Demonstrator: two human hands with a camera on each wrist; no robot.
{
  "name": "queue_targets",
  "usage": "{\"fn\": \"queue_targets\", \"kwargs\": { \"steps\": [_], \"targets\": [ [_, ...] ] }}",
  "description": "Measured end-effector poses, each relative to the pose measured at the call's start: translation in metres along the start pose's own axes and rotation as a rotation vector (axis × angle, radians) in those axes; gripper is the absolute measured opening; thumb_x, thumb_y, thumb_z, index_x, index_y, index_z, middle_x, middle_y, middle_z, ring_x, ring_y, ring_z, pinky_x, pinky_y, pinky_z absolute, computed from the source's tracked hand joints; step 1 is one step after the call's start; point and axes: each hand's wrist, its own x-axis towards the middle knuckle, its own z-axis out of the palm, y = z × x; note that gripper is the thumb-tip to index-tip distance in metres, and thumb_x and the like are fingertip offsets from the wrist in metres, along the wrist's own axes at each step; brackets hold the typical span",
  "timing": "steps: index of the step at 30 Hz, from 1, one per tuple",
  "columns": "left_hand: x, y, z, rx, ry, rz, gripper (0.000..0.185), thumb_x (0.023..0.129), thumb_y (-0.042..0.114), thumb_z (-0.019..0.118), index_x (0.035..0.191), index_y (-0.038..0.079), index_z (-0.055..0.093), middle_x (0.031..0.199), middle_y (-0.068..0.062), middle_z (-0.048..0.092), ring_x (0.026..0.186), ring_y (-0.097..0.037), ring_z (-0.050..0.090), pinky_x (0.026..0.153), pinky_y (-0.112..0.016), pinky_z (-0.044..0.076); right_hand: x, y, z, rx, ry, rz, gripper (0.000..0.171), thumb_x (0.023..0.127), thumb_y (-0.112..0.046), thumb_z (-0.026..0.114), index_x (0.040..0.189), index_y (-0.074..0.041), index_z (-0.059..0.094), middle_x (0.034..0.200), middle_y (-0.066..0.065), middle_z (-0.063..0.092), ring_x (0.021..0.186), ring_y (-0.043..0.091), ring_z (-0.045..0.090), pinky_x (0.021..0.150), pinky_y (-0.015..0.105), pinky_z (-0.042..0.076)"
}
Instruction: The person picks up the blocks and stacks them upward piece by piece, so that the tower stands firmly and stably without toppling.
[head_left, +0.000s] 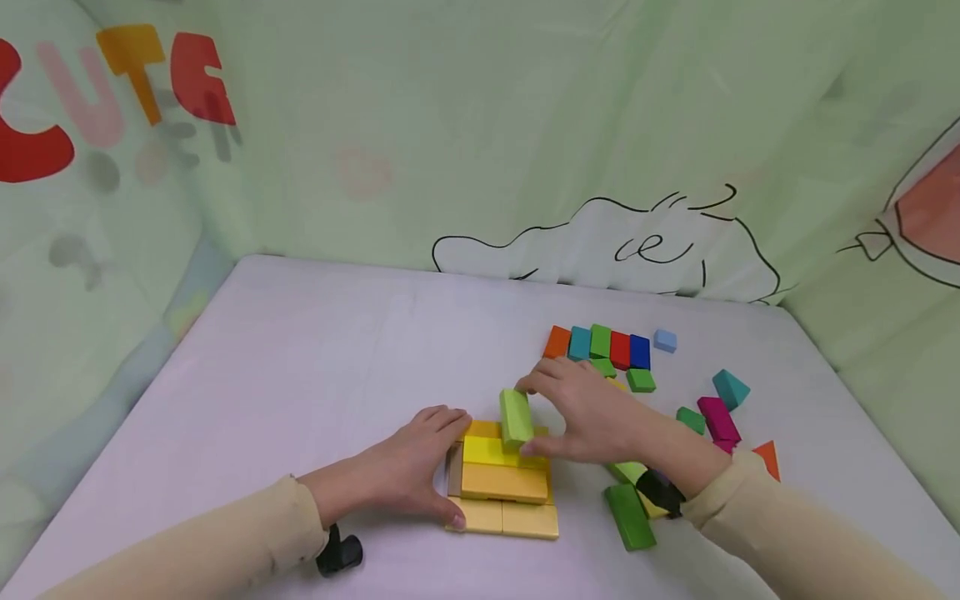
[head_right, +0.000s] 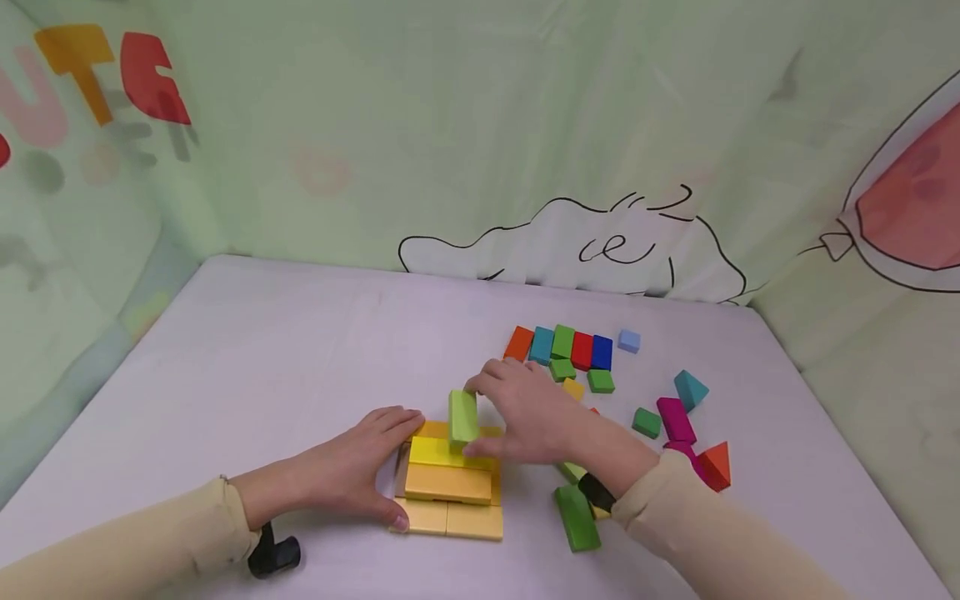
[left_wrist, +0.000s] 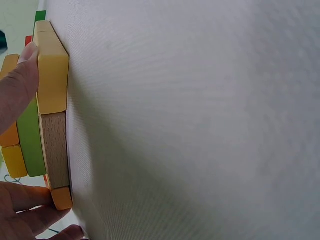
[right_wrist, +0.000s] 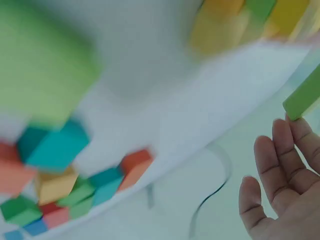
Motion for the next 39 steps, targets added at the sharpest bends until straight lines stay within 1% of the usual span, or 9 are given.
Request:
{"fn": "queue_targets", "kwargs": {
  "steps": [2,5,7,12,18,27,34,36,39],
  "targets": [
    [0.000,0.000,-0.001,-0.004,0.001,0.006,0.114,0.072,0.051,0.090,0.158,0.003,0.033,0.164,-0.012,0.035,0.154,-0.034,0.026,0.125,-0.050,0.030,-0.008,-0.014,0.002,0.002,-0.010,-0.035,0.063,0.084,-0.057,0.078,0.126,-0.012,0.065,0.123,0.005,0.066,0.117,0.024,0.059,0.100,0.054,0.051],
    [0.000,0.000,-0.001,-0.007,0.006,0.017,0.114,0.072,0.050,0.090,0.158,0.002,0.033,0.164,-0.013,0.035,0.154,-0.035,0.027,0.125,-0.051,0.030,-0.013,-0.026,0.009,-0.005,-0.030,-0.051,0.066,0.083,-0.063,0.075,0.125,-0.013,0.065,0.124,0.003,0.065,0.118,0.023,0.058,0.102,0.053,0.050],
    [-0.001,0.000,-0.001,-0.008,0.009,0.021,0.114,0.072,0.050,0.090,0.158,0.001,0.033,0.164,-0.014,0.035,0.154,-0.035,0.027,0.125,-0.051,0.030,-0.014,-0.030,0.013,-0.019,-0.028,-0.063,0.067,0.083,-0.064,0.074,0.125,-0.012,0.064,0.123,0.003,0.064,0.117,0.022,0.057,0.101,0.051,0.050],
    [-0.001,0.000,0.000,-0.010,0.008,0.017,0.113,0.072,0.050,0.090,0.157,0.001,0.033,0.164,-0.014,0.035,0.154,-0.036,0.027,0.125,-0.052,0.030,-0.012,-0.035,0.019,-0.046,-0.025,-0.048,0.069,0.081,-0.063,0.077,0.125,-0.012,0.064,0.123,0.003,0.064,0.117,0.023,0.057,0.102,0.049,0.049],
    [-0.002,0.001,0.000,-0.013,0.010,0.019,0.113,0.072,0.049,0.091,0.157,0.000,0.033,0.163,-0.014,0.036,0.153,-0.036,0.027,0.125,-0.052,0.031,-0.013,-0.035,0.019,-0.039,-0.036,-0.030,0.073,0.080,-0.063,0.078,0.128,-0.011,0.063,0.126,0.005,0.063,0.120,0.025,0.056,0.104,0.051,0.048],
    [-0.002,0.001,-0.001,-0.013,0.010,0.022,0.113,0.072,0.049,0.090,0.157,0.000,0.033,0.163,-0.014,0.035,0.153,-0.035,0.027,0.125,-0.052,0.031,-0.014,-0.035,0.019,-0.025,-0.040,-0.020,0.067,0.081,-0.060,0.079,0.126,-0.013,0.064,0.127,0.004,0.063,0.120,0.024,0.056,0.105,0.052,0.048],
    [-0.003,0.000,0.000,-0.021,0.013,0.024,0.114,0.072,0.050,0.091,0.157,0.000,0.034,0.163,-0.015,0.036,0.153,-0.036,0.027,0.124,-0.053,0.031,-0.014,-0.034,0.018,-0.008,-0.049,-0.007,0.070,0.081,-0.061,0.078,0.129,-0.013,0.062,0.127,0.003,0.063,0.119,0.023,0.056,0.105,0.052,0.048],
    [-0.003,0.001,0.000,-0.021,0.013,0.023,0.114,0.072,0.049,0.091,0.157,0.000,0.034,0.163,-0.015,0.036,0.153,-0.036,0.027,0.124,-0.053,0.031,-0.015,-0.030,0.015,-0.006,-0.032,0.012,0.070,0.082,-0.061,0.077,0.131,-0.013,0.062,0.128,0.004,0.063,0.120,0.024,0.057,0.105,0.055,0.048],
    [-0.002,0.001,-0.001,-0.017,0.012,0.016,0.114,0.072,0.049,0.091,0.157,0.000,0.033,0.164,-0.014,0.035,0.154,-0.035,0.027,0.125,-0.052,0.030,-0.019,-0.015,0.004,0.002,0.036,0.060,0.064,0.086,-0.053,0.077,0.132,-0.012,0.062,0.126,0.006,0.065,0.120,0.027,0.058,0.104,0.059,0.049]
  ]
}}
